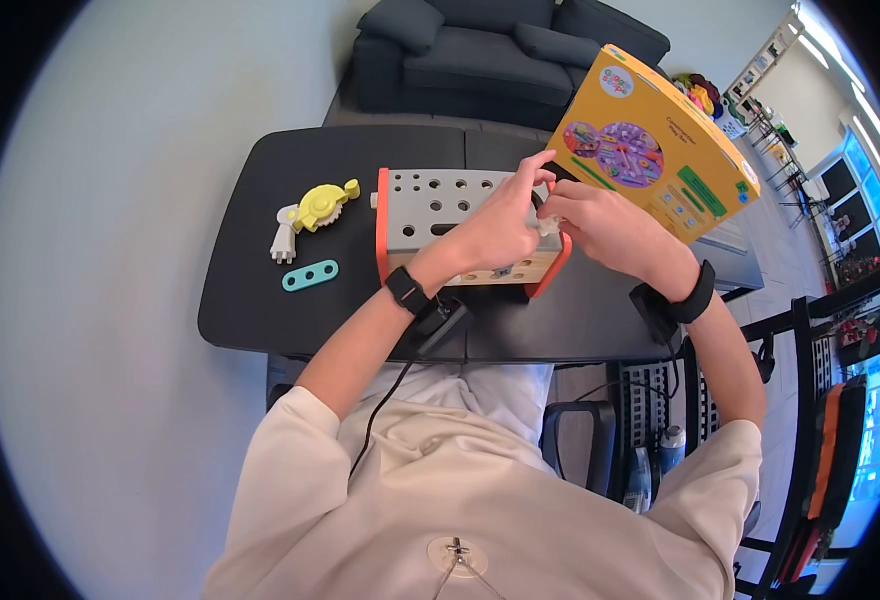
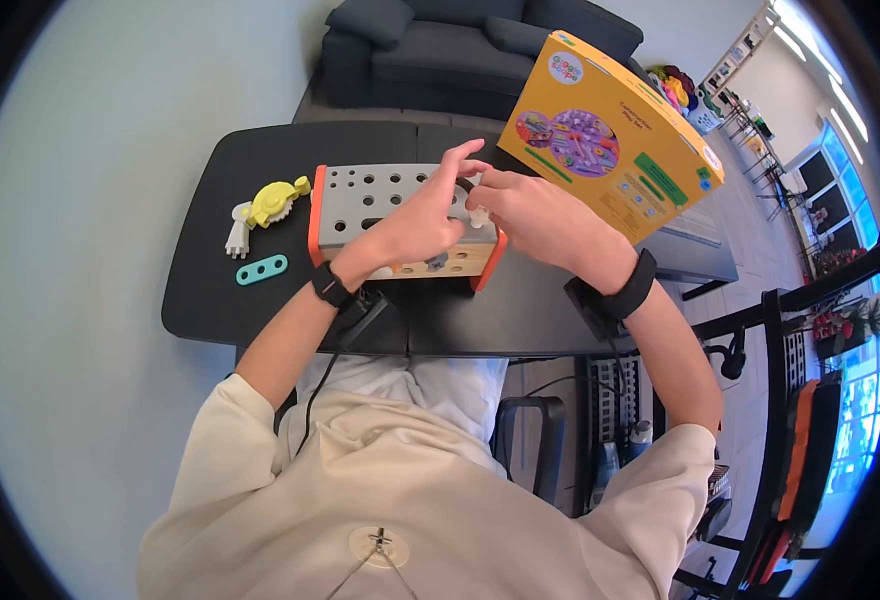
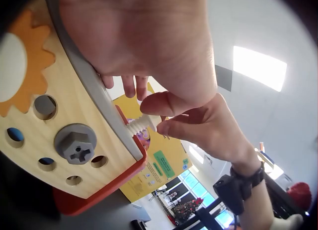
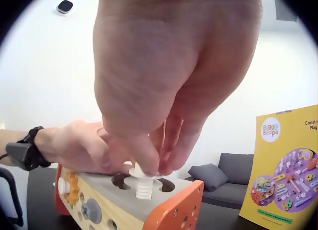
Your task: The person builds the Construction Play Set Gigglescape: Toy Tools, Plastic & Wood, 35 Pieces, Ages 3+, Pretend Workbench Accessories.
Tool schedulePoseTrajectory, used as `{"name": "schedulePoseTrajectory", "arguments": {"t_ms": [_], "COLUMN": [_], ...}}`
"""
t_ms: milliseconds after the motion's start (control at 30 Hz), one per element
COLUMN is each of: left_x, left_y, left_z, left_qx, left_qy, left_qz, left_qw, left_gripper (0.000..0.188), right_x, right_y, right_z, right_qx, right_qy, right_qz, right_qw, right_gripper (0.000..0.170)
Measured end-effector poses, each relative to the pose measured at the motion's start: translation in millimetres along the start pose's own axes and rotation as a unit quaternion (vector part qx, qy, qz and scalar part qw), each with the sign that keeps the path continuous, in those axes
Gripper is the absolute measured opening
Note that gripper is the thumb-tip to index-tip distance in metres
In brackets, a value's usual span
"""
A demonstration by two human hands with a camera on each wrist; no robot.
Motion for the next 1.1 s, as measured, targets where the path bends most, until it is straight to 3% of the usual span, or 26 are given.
{"name": "schedulePoseTrajectory", "arguments": {"t_ms": [100, 133, 167, 233, 367, 433, 467, 533, 567, 700, 767, 900, 967, 1100], "left_x": [-2, -3, -3, -3, 0, -3, -3, -2, -2, -3, -4, -4, -4, -3], "left_y": [-7, -9, -10, -14, -10, -6, -7, -7, -8, -11, -11, -11, -14, -15], "left_z": [-1, -1, 0, -2, -6, -5, -2, 1, 4, 3, 1, -2, -7, -8], "left_qx": [0.019, 0.020, 0.012, 0.004, 0.026, 0.046, 0.014, -0.022, -0.032, -0.047, -0.029, 0.024, 0.033, 0.057], "left_qy": [-0.004, -0.001, -0.002, -0.003, -0.025, -0.042, -0.023, 0.000, -0.005, -0.008, -0.009, -0.008, -0.016, -0.039], "left_qz": [0.007, 0.006, 0.012, 0.015, -0.003, -0.024, -0.019, -0.017, -0.004, 0.005, 0.004, -0.009, -0.011, -0.013], "left_qw": [1.000, 1.000, 1.000, 1.000, 0.999, 0.998, 0.999, 1.000, 0.999, 0.999, 1.000, 1.000, 0.999, 0.998], "left_gripper": [0.098, 0.098, 0.099, 0.100, 0.105, 0.106, 0.103, 0.101, 0.101, 0.103, 0.103, 0.102, 0.103, 0.107], "right_x": [4, 5, 8, 13, 14, 10, 7, -2, -6, -3, 3, 9, 9, -2], "right_y": [-4, -5, -5, -5, -4, -4, 1, 8, 1, -4, 2, -1, -6, -6], "right_z": [-3, -5, -7, -15, -21, -11, -7, 2, 4, -3, 2, -2, -12, -10], "right_qx": [-0.004, -0.027, -0.027, -0.151, -0.241, -0.164, -0.163, 0.029, 0.058, 0.064, 0.050, 0.020, -0.180, -0.045], "right_qy": [0.005, -0.010, -0.011, 0.016, -0.003, 0.038, 0.040, -0.111, 0.003, 0.035, 0.035, 0.068, 0.111, 0.025], "right_qz": [-0.029, -0.034, -0.036, -0.085, -0.097, -0.140, -0.138, -0.037, -0.038, -0.050, -0.097, -0.165, -0.128, -0.136], "right_qw": [1.000, 0.999, 0.999, 0.985, 0.966, 0.976, 0.976, 0.993, 0.998, 0.996, 0.993, 0.984, 0.969, 0.989], "right_gripper": [0.010, 0.021, 0.021, 0.040, 0.049, 0.032, 0.032, 0.015, 0.030, 0.023, 0.013, 0.022, 0.026, 0.018]}}
Point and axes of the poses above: each hand's wrist, its own x-axis towards the middle knuckle, its own z-axis out of the back of the hand, y = z × x, the point moved 1 cm from there along x, towards the middle knuckle, and after that the axes turned 12 degrees about -x, right-handed, at the moved point
